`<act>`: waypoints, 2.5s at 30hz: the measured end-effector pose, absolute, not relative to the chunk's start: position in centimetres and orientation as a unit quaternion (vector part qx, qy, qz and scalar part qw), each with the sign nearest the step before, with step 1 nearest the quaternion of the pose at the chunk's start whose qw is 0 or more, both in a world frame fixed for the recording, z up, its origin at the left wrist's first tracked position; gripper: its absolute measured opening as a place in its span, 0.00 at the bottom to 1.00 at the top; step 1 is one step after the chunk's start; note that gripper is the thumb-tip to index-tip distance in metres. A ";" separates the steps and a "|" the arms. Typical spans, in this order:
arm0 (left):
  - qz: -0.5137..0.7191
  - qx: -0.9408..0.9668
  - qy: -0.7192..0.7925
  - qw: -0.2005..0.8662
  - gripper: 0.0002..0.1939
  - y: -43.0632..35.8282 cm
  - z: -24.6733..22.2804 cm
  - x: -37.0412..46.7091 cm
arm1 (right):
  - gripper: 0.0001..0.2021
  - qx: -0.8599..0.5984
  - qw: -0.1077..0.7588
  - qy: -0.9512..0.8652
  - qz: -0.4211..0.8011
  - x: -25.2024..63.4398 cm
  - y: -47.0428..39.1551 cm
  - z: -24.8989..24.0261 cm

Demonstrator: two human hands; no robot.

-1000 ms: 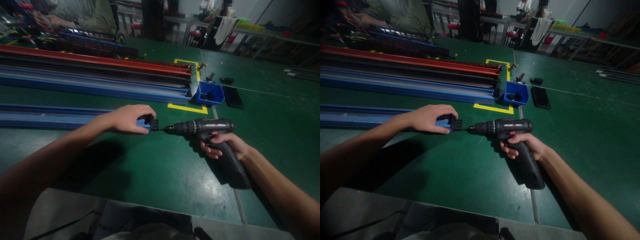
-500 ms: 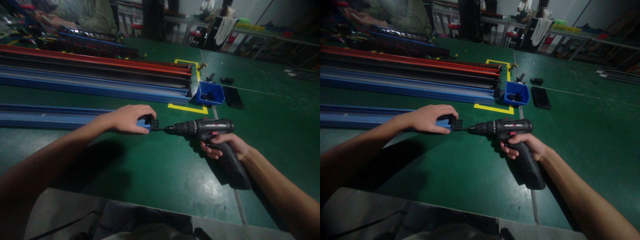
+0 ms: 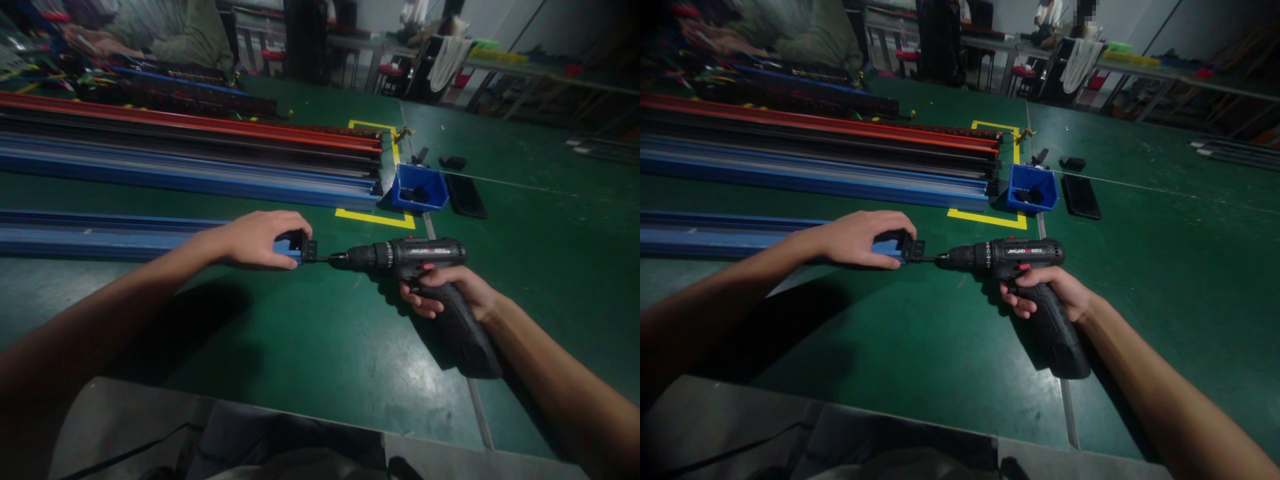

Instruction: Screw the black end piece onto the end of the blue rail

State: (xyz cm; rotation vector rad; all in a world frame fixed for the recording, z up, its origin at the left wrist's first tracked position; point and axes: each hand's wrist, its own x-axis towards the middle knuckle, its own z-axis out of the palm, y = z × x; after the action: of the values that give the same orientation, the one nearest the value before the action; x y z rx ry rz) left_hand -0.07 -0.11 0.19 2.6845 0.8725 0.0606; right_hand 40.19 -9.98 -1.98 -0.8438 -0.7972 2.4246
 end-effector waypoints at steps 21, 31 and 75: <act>0.025 0.940 0.302 0.158 0.29 0.0 0.0 -0.1 | 0.13 -0.302 0.224 -0.287 0.881 40.3 -9.9 -2.1; 0.026 0.940 0.303 0.156 0.29 0.0 0.0 -0.1 | 0.13 -0.318 0.225 -0.290 0.874 40.2 -10.0 -2.1; 0.026 0.935 0.315 0.161 0.30 -0.1 0.1 -0.2 | 0.11 -0.332 0.211 -0.293 0.871 40.2 -9.6 -1.7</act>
State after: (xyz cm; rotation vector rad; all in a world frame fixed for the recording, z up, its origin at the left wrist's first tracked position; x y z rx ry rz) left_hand -0.15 -0.07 0.07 2.6701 0.9009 0.0741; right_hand 40.22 -9.65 -1.65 -0.9234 -0.8139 2.4218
